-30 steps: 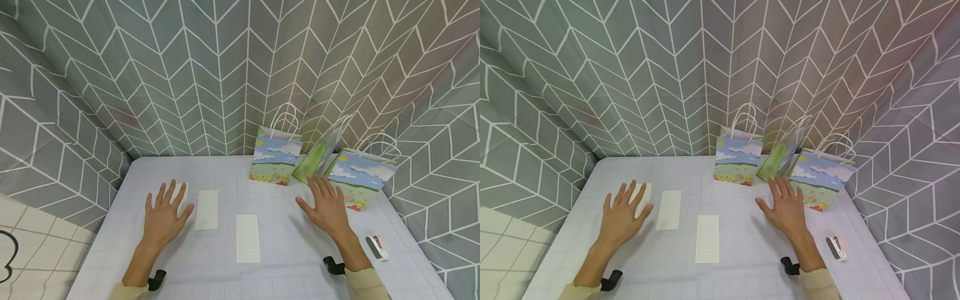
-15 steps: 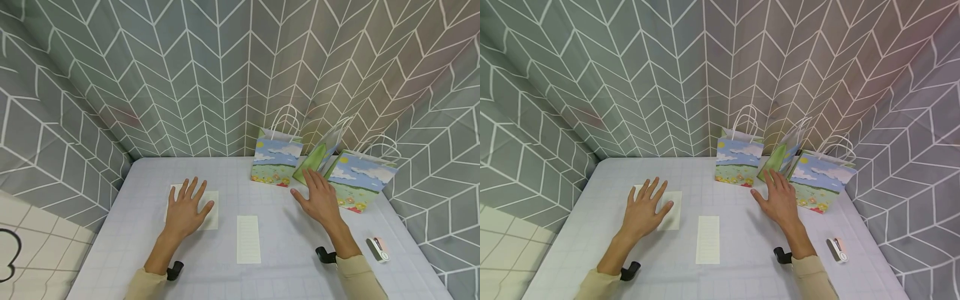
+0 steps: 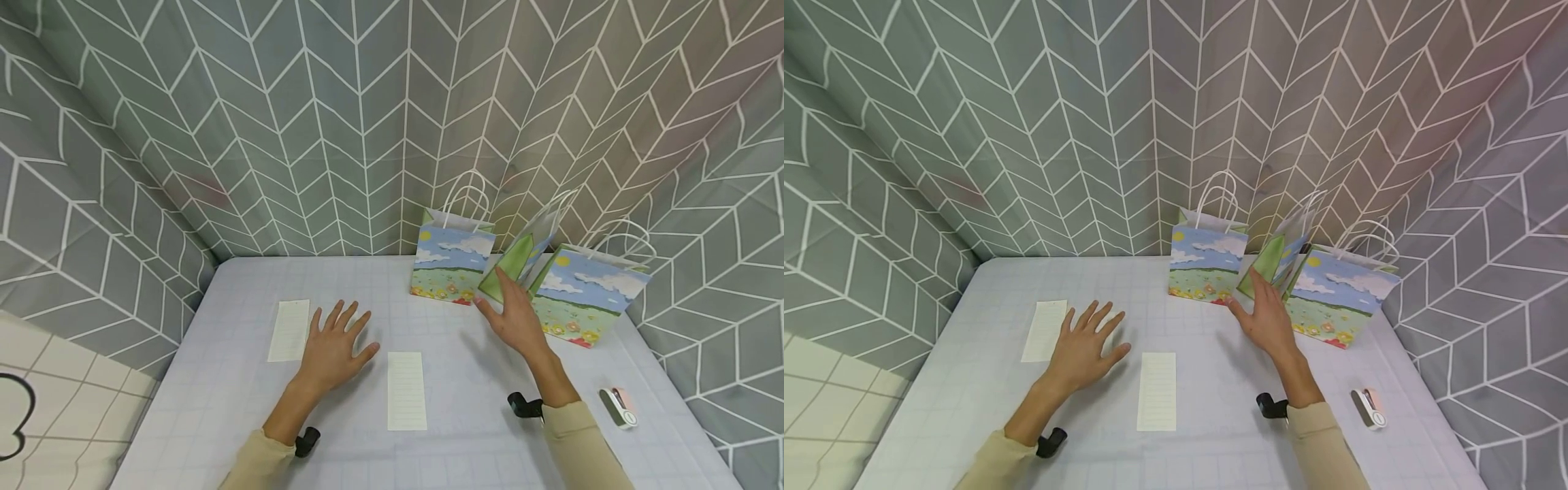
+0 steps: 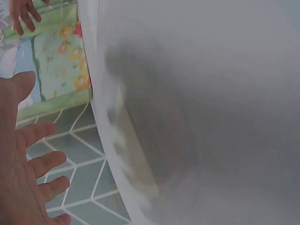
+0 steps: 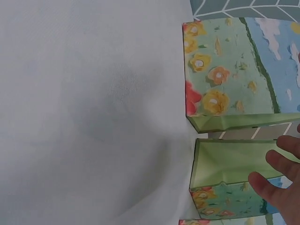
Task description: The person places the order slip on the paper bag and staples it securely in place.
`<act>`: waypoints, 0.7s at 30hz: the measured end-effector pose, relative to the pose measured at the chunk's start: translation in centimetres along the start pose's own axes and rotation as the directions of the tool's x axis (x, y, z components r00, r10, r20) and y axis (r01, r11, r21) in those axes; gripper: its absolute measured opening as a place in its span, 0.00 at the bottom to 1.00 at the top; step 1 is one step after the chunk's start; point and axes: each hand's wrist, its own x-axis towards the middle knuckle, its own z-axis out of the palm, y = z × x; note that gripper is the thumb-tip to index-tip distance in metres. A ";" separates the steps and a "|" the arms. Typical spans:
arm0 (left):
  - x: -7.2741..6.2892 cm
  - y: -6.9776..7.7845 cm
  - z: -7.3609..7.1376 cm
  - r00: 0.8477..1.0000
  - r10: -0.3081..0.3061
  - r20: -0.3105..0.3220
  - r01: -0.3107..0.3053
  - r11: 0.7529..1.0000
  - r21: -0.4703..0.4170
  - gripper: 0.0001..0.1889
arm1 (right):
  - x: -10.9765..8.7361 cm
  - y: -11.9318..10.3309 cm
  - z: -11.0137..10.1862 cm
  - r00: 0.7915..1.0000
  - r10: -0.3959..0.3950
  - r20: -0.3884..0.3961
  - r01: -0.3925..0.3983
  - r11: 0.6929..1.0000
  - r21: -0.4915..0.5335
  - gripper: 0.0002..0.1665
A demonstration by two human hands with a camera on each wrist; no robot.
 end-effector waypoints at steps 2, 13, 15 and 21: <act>0.0 0.4 0.3 1.000 0.019 0.020 -0.018 1.000 -0.003 0.34 | 0.2 0.0 0.0 1.000 0.012 0.010 -0.013 0.999 0.045 0.51; -0.6 2.0 1.8 0.992 0.088 0.090 -0.089 0.996 0.011 0.35 | 1.3 0.5 0.6 0.999 0.021 0.042 -0.031 0.968 0.249 0.49; -0.7 2.2 2.0 0.990 0.106 0.096 -0.108 0.994 0.020 0.35 | 1.5 0.6 0.7 0.998 0.029 0.051 -0.042 0.961 0.273 0.50; -0.8 2.8 2.2 0.981 0.157 0.117 -0.163 0.986 0.044 0.35 | 2.2 0.8 1.0 0.998 0.044 0.049 -0.057 0.951 0.304 0.52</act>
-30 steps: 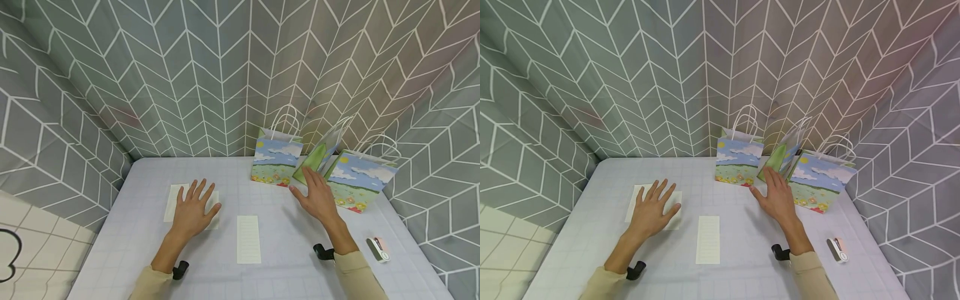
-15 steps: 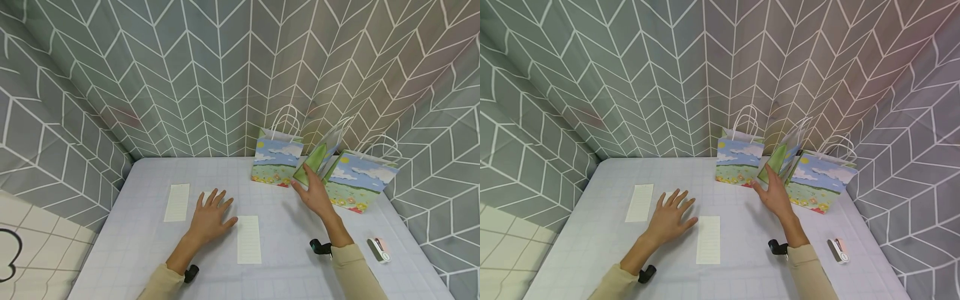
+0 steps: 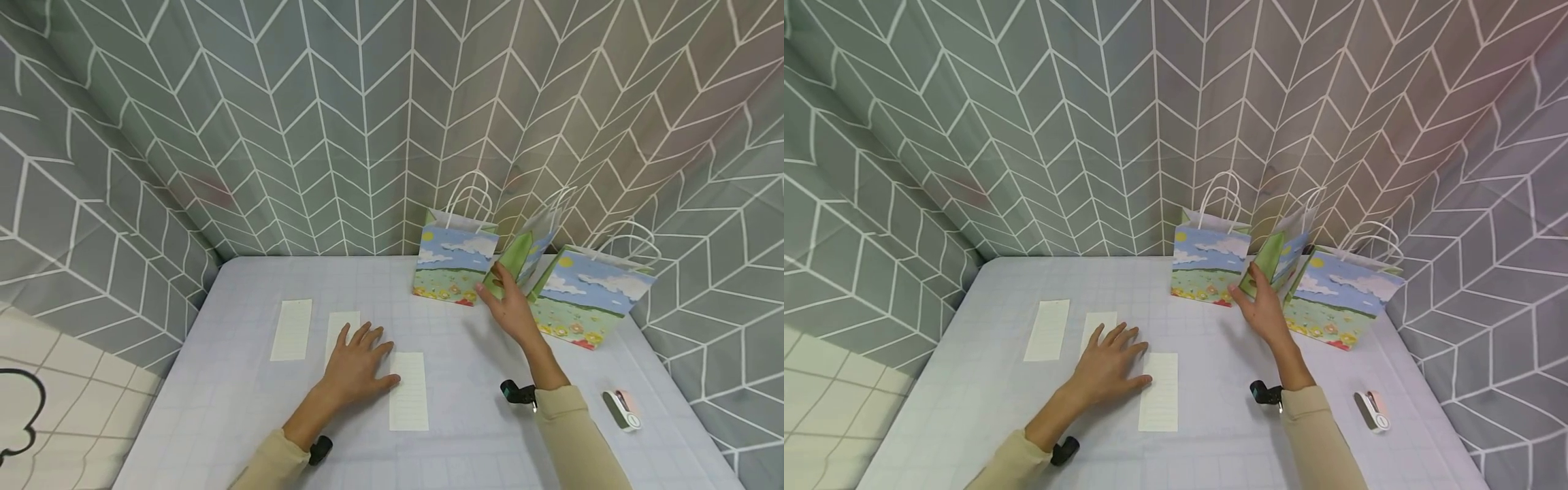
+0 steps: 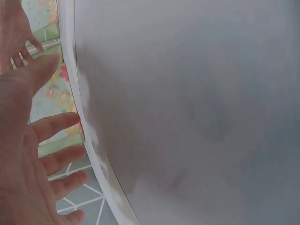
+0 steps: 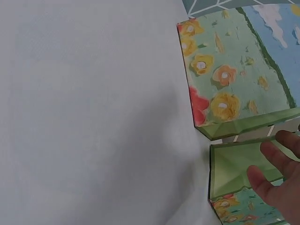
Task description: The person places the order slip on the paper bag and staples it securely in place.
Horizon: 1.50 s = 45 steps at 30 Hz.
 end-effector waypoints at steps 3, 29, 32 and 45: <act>0.1 0.4 0.0 1.000 0.009 0.026 -0.010 1.000 0.017 0.36 | 0.3 0.0 0.1 1.000 0.004 -0.003 -0.004 1.000 0.012 0.51; 0.5 1.2 -0.4 0.999 0.000 0.042 -0.001 1.000 0.030 0.35 | 1.1 -0.2 1.0 0.999 0.041 0.013 -0.042 0.996 0.075 0.54; 0.4 1.2 -0.2 1.000 -0.003 0.022 0.003 1.000 0.018 0.36 | 1.1 -0.3 1.0 0.999 0.035 0.028 -0.037 0.995 0.090 0.53; 0.4 1.6 -0.4 0.999 -0.018 0.043 0.019 1.000 -0.004 0.32 | 1.5 -0.3 1.4 0.996 0.056 0.069 -0.061 0.996 0.072 0.54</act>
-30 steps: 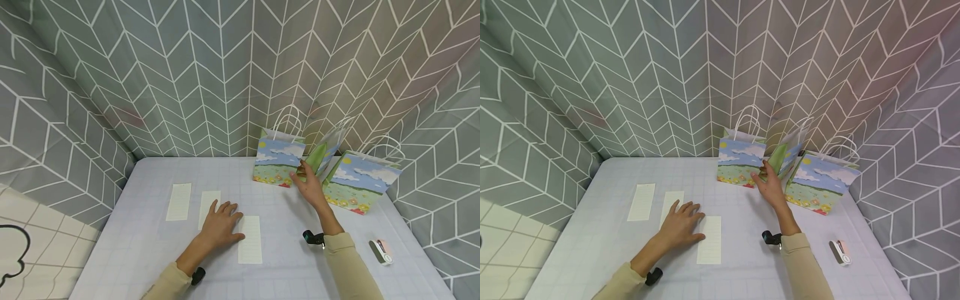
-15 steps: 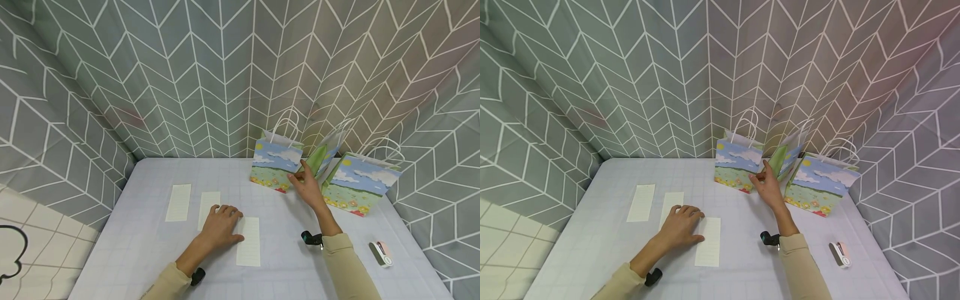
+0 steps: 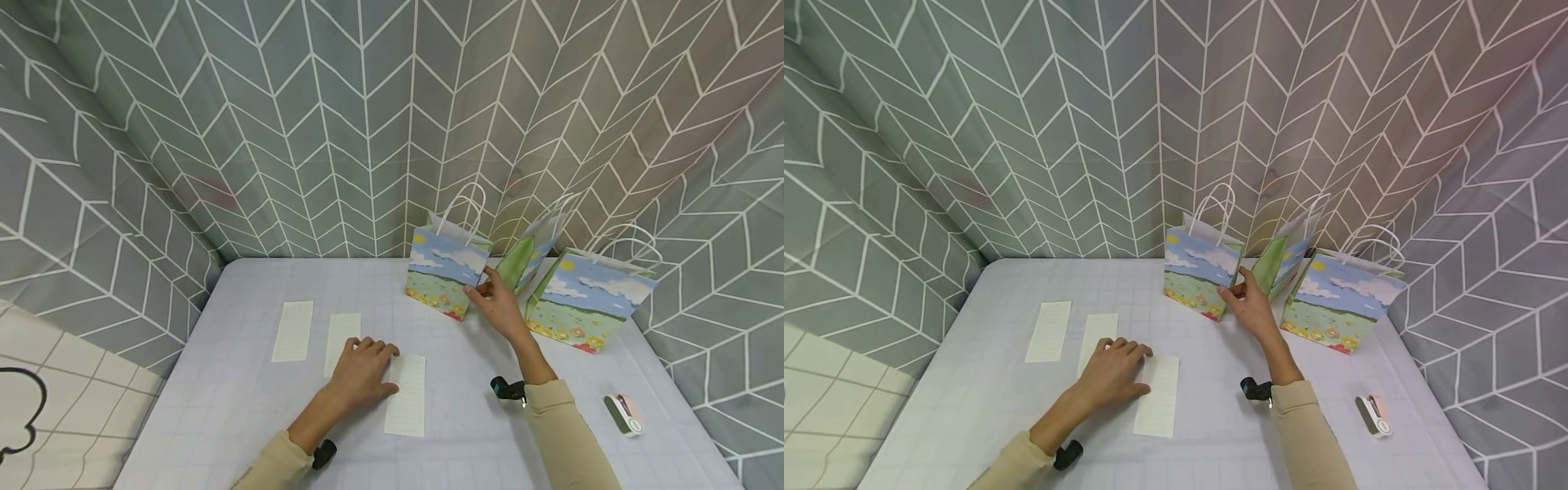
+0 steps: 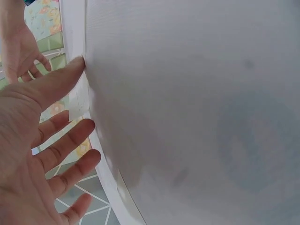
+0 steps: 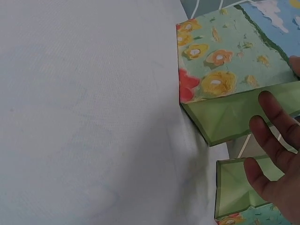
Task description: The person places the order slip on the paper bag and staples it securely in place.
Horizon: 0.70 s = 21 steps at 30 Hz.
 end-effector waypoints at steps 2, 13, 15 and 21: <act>0.1 0.0 -0.1 1.000 -0.002 -0.001 0.001 1.000 -0.019 0.30 | 0.0 0.0 0.0 1.000 0.006 -0.001 -0.006 1.000 -0.001 0.54; 0.3 -0.1 -0.3 0.999 0.026 -0.035 -0.029 0.995 -0.098 0.18 | 0.0 0.3 0.2 0.999 -0.007 -0.046 0.007 1.000 -0.009 0.50; 0.4 -0.1 -0.4 0.997 0.038 -0.062 -0.044 0.994 -0.097 0.14 | -0.1 0.2 0.2 0.999 -0.012 -0.053 0.011 1.000 -0.010 0.49; 0.5 -0.2 -0.7 0.990 0.051 -0.129 -0.063 0.994 -0.092 0.06 | -0.2 0.1 0.3 0.999 -0.033 -0.035 0.033 0.999 0.000 0.48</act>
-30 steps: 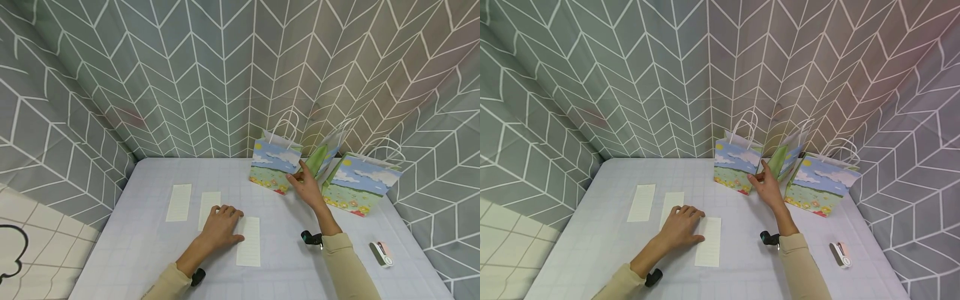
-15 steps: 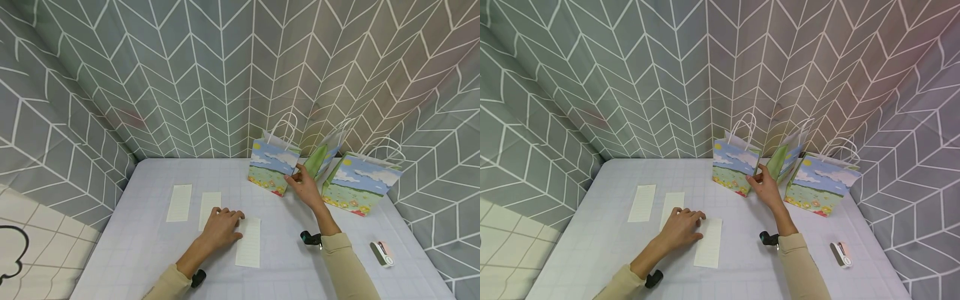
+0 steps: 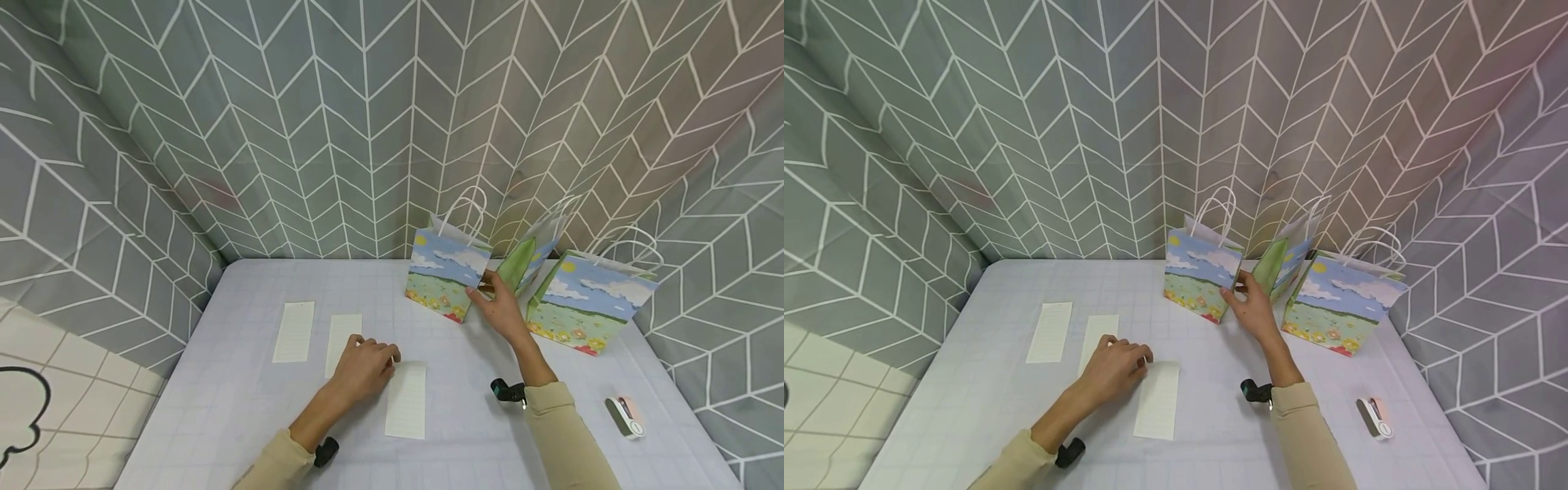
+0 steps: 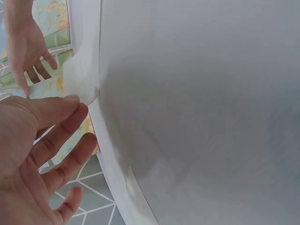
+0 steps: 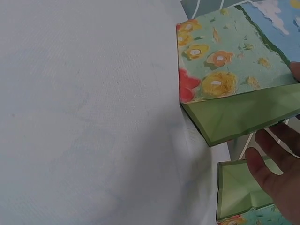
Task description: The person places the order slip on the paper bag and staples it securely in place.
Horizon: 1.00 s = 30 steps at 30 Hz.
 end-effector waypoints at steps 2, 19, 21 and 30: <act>0.1 0.0 -0.1 1.000 -0.005 -0.016 0.005 1.000 -0.007 0.04 | 0.0 -0.1 0.1 1.000 0.000 0.011 0.000 1.000 0.005 0.47; 0.6 -0.7 -1.2 0.994 -0.006 -0.112 -0.003 0.996 -0.085 0.07 | -0.4 -0.2 0.4 0.995 -0.042 0.085 0.041 0.999 0.008 0.43; 0.7 -0.7 -1.5 0.992 -0.010 -0.128 -0.004 0.994 -0.110 0.06 | -0.4 -0.2 0.5 0.994 -0.053 0.096 0.053 0.999 0.000 0.43; 1.3 -0.8 -2.6 0.985 -0.004 -0.174 -0.018 0.992 -0.127 0.06 | -0.9 -0.8 0.9 0.989 -0.072 0.128 0.073 0.997 -0.008 0.40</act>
